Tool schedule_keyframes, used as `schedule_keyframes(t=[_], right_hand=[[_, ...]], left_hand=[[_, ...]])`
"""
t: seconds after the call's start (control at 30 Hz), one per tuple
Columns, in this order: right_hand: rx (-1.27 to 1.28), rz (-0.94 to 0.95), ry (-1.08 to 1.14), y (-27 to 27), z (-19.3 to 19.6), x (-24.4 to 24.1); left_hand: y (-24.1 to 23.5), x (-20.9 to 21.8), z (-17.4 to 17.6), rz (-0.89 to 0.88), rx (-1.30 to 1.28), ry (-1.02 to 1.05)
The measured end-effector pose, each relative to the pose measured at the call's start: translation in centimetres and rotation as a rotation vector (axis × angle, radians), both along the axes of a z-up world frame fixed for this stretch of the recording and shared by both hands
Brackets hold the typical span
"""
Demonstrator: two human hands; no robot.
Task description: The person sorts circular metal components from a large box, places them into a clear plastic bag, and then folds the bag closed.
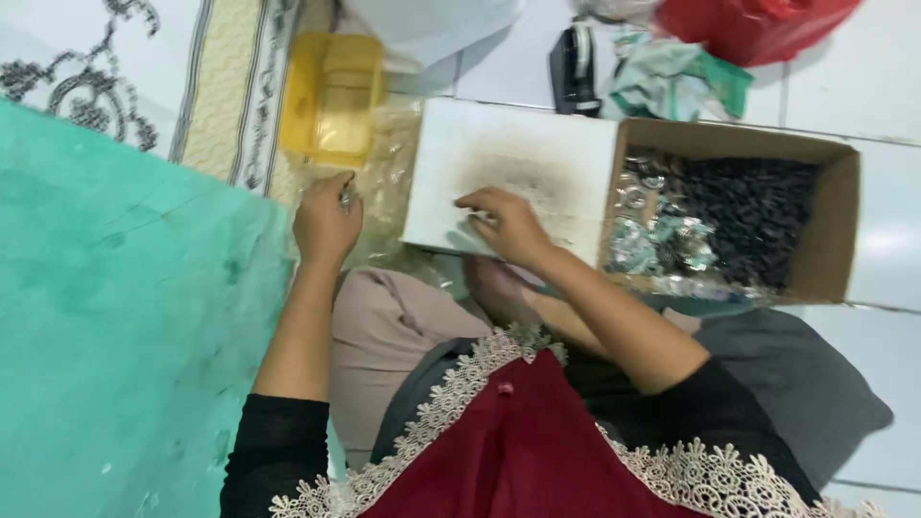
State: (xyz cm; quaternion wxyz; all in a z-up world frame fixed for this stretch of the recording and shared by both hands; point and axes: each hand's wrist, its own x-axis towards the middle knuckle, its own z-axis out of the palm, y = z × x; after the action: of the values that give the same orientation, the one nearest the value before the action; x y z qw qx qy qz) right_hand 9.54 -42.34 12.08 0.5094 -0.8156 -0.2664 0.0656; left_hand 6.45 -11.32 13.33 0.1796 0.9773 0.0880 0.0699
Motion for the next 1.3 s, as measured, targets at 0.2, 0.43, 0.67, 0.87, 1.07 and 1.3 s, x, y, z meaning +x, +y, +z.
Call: schedule_keyframes(t=[0.2,0.43,0.67,0.87,1.07,1.3], right_hand=[[-0.133,-0.299,-0.029,-17.7,-2.0,0.3],[-0.242,-0.597,0.124,-29.3,-6.8,0.0],[-0.461,-0.613,0.202,-29.7,-17.3,4.0],[-0.548,-0.553,0.307,-27.0,-16.3,5.8],[-0.561,-0.536,0.098,-26.2,-14.5,5.0],[-0.427,-0.519,0.142,-26.8,-17.4,5.6]], left_hand=[[-12.3,4.2,2.0,-0.321,-0.158,-0.334],[-29.5,5.7,-2.0,-0.600,-0.253,-0.129],[-41.4,7.7,-10.6,-0.793,0.112,-0.212],[-45.5,9.3,-17.7,-0.617,0.533,-0.269],[-46.2,8.3,-14.5,-0.570,0.687,-0.017],[-46.3,8.4,-16.2,-0.523,0.644,-0.019]])
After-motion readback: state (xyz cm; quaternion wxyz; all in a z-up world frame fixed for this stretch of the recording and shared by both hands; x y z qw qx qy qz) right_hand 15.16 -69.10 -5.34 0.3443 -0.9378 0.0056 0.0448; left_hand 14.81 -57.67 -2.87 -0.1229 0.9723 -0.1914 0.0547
